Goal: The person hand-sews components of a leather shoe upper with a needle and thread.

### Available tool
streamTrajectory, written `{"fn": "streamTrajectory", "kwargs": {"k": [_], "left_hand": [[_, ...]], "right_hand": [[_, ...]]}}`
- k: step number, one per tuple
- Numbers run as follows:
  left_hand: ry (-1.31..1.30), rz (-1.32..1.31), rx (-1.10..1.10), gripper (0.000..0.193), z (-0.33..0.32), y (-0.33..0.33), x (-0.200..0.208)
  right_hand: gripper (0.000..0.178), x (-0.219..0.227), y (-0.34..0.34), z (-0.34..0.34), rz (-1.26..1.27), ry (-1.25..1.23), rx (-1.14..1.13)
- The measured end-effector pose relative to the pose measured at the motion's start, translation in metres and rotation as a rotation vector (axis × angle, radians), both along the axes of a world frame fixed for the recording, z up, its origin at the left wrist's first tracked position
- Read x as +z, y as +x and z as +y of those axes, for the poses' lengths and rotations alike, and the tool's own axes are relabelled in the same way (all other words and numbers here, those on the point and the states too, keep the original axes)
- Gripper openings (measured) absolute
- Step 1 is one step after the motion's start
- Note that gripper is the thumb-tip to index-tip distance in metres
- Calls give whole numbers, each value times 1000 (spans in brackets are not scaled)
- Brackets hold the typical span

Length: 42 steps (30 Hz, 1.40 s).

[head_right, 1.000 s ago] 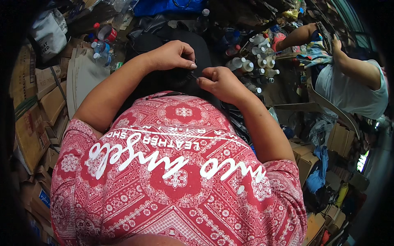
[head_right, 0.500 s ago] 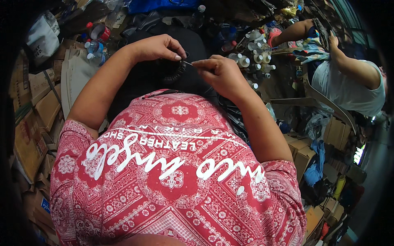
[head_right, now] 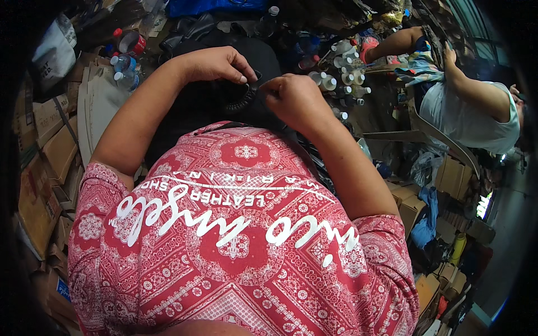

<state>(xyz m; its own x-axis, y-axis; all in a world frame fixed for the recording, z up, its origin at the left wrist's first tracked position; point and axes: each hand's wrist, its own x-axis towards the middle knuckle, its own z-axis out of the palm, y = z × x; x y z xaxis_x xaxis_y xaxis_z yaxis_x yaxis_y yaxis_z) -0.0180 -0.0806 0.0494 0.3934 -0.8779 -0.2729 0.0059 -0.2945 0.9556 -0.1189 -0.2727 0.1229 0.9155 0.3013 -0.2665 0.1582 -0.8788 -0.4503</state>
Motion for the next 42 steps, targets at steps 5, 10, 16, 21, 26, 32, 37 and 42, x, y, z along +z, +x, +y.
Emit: {"fn": "streamTrajectory", "kwargs": {"k": [5,10,16,21,26,32,37,42], "left_hand": [[52,36,40,31,-14,-10,7],[19,85,32,29,-15,-6,0],[-13,71,-6,26,-20,-2,-1],[-58,36,-28,25,-26,3,-14],[-78,-49,-117,26,-21,6,-10],[-3,-142,-139,26,-24,8,-6],[11,-164,-146,24,-27,10,-10],[36,-130,-134,25,-29,11,-7]], "right_hand": [[18,-23,-28,-17,-128,221,-135],[16,-33,-29,-19,-180,281,-141],[14,-13,-19,-8,-218,29,-19],[14,-26,-11,-15,-248,92,22],[17,-40,2,-40,66,293,-63],[20,-65,17,-57,350,554,-97],[20,-76,25,-64,452,635,-94],[18,-81,31,-62,397,600,-45]]}}
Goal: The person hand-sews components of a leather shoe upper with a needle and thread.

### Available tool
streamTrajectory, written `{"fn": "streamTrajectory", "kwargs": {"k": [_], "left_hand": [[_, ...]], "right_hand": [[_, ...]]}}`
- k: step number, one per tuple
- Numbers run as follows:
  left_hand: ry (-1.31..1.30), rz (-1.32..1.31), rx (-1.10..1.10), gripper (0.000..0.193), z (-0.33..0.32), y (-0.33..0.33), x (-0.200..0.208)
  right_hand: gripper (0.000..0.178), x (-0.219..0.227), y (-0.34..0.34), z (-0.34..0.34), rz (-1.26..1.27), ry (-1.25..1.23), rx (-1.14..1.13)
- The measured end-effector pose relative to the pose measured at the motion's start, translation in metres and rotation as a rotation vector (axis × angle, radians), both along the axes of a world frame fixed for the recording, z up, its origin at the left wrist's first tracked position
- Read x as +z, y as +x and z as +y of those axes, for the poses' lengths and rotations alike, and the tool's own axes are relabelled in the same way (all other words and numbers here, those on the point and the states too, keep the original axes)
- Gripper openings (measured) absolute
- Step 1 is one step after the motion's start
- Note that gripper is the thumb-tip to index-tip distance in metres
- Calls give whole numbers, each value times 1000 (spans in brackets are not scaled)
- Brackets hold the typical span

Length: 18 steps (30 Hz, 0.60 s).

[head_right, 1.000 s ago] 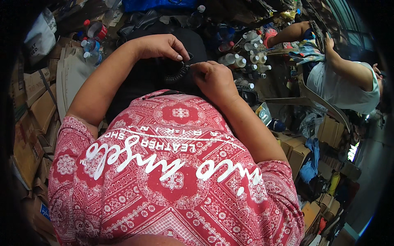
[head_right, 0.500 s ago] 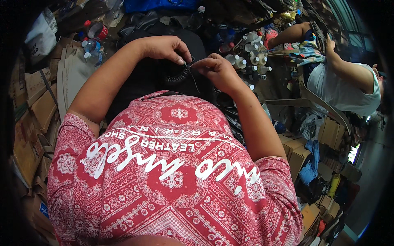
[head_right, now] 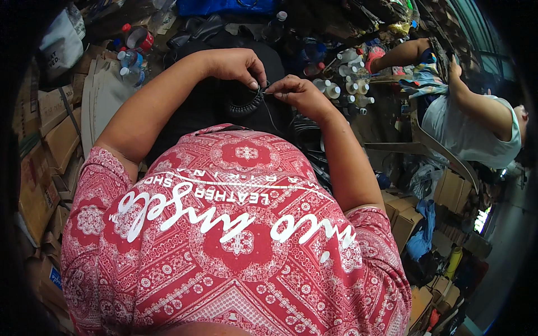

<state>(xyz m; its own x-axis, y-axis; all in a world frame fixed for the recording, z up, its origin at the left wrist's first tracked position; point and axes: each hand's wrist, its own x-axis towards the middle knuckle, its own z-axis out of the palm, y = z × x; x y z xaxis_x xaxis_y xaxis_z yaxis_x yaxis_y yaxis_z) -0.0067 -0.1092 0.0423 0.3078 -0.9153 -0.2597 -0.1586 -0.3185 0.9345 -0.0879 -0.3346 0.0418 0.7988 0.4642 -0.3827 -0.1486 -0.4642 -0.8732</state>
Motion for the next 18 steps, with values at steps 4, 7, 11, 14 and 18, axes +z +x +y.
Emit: {"fn": "streamTrajectory", "kwargs": {"k": [4,7,11,14,18], "left_hand": [[73,-53,18,25,-4,3,6],[57,-147,32,30,-4,1,7],[-10,-485,299,32,17,-15,-5],[-50,-589,377,32,36,-36,-8],[-92,-479,574,27,48,-65,11]], "right_hand": [[15,9,-12,16,-87,-26,-67],[15,12,-21,26,-273,-133,-115],[18,22,-29,33,-471,-181,-112],[19,27,-34,35,-529,-185,-135],[23,25,-39,33,-599,-245,-124]]}}
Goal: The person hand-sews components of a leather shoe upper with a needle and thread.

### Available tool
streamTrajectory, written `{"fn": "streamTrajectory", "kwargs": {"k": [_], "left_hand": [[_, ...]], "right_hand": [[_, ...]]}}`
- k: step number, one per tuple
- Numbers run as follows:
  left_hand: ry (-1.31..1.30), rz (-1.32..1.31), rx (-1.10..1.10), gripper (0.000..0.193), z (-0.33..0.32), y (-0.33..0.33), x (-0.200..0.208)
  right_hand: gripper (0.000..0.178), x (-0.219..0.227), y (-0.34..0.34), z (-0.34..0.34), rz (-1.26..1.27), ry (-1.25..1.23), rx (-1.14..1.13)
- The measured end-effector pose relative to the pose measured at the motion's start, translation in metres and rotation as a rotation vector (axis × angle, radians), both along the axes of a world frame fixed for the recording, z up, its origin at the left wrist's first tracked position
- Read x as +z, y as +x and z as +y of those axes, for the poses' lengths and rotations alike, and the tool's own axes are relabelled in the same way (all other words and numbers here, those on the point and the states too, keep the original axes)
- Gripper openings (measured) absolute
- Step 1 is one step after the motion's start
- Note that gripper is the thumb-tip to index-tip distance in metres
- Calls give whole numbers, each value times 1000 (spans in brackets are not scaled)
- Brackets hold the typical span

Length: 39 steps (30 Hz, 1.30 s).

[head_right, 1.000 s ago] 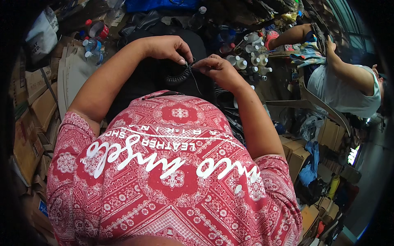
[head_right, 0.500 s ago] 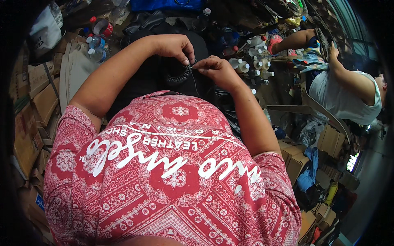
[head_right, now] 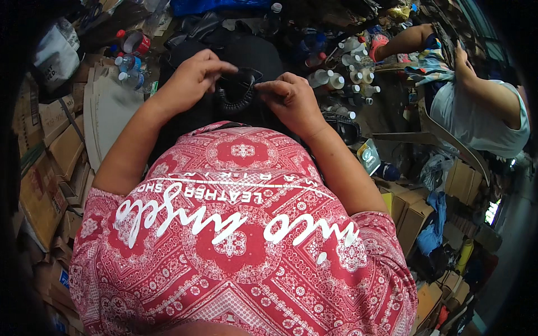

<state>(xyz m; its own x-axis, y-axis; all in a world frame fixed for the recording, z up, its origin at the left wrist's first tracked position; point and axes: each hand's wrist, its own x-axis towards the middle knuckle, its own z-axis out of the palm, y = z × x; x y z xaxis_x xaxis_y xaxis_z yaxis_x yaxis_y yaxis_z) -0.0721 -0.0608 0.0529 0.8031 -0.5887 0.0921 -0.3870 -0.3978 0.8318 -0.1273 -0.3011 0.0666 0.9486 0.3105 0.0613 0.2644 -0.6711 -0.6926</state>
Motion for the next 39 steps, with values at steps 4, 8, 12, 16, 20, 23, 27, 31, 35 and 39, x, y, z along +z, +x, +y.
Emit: {"fn": "streamTrajectory", "kwargs": {"k": [4,8,12,16,20,23,27,31,35,39], "left_hand": [[2,-47,33,20,3,-20,-2],[59,-105,89,19,2,-25,-7],[-141,16,81,20,-4,-15,-8],[-99,-20,4,21,-5,-3,-15],[-71,-38,-25,20,-6,2,-20],[-65,-22,-28,20,-6,3,-20],[-51,-8,-29,19,-7,3,-20],[-35,-19,-30,19,-9,3,-19],[-58,74,-64,19,-11,5,-23],[-107,138,-152,19,-16,19,-28]], "right_hand": [[27,-1,-6,0,-152,-121,58],[30,-3,-10,-2,-108,-148,74],[30,-3,-5,-9,251,109,30],[30,-8,12,-20,368,158,113],[29,-16,20,-24,407,210,126],[29,-16,23,-24,440,213,120],[29,-14,25,-24,450,221,132],[29,-14,26,-24,447,250,145],[28,-15,26,-25,493,286,144],[28,-22,33,-29,539,306,160]]}}
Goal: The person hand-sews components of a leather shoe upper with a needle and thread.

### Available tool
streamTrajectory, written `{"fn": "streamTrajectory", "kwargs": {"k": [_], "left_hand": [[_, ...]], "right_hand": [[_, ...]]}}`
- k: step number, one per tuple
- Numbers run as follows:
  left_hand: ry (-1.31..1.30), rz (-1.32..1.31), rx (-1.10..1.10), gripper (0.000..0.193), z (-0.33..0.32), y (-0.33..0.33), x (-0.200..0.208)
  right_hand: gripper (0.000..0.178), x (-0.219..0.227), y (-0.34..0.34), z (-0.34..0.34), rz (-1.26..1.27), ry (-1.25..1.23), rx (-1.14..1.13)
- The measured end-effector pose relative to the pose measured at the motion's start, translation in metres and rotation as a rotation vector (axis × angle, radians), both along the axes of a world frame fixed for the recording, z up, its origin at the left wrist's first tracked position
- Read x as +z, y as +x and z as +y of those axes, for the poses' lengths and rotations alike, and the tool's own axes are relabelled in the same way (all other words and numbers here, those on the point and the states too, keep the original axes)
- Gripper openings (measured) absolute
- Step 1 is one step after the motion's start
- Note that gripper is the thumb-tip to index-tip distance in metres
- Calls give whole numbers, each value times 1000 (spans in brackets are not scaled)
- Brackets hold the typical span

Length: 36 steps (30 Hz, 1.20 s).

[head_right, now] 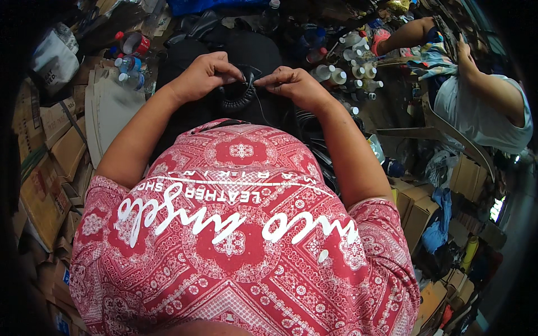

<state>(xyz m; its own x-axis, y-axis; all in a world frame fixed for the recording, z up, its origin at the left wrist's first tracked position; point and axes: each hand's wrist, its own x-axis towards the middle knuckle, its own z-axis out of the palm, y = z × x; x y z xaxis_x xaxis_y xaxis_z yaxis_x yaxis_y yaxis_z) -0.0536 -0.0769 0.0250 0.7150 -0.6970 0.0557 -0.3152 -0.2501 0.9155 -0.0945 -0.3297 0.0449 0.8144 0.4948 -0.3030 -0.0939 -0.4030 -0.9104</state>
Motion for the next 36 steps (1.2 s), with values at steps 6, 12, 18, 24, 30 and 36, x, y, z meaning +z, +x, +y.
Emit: {"fn": "streamTrajectory", "kwargs": {"k": [6,12,18,24,30,36], "left_hand": [[84,-103,-102,15,-8,13,8],[153,-167,29,25,6,-15,23],[-41,281,222,21,1,-21,8],[-16,365,227,20,-13,-23,-2],[17,276,170,16,-21,-18,13],[217,-180,32,9,-17,-7,38]], "right_hand": [[26,-1,9,1,-27,-17,64],[27,11,-10,11,46,31,-104],[27,2,-12,16,133,148,-206],[23,-4,-15,19,116,189,-277],[15,13,-9,25,23,31,-247],[12,8,-3,21,8,23,-141]]}}
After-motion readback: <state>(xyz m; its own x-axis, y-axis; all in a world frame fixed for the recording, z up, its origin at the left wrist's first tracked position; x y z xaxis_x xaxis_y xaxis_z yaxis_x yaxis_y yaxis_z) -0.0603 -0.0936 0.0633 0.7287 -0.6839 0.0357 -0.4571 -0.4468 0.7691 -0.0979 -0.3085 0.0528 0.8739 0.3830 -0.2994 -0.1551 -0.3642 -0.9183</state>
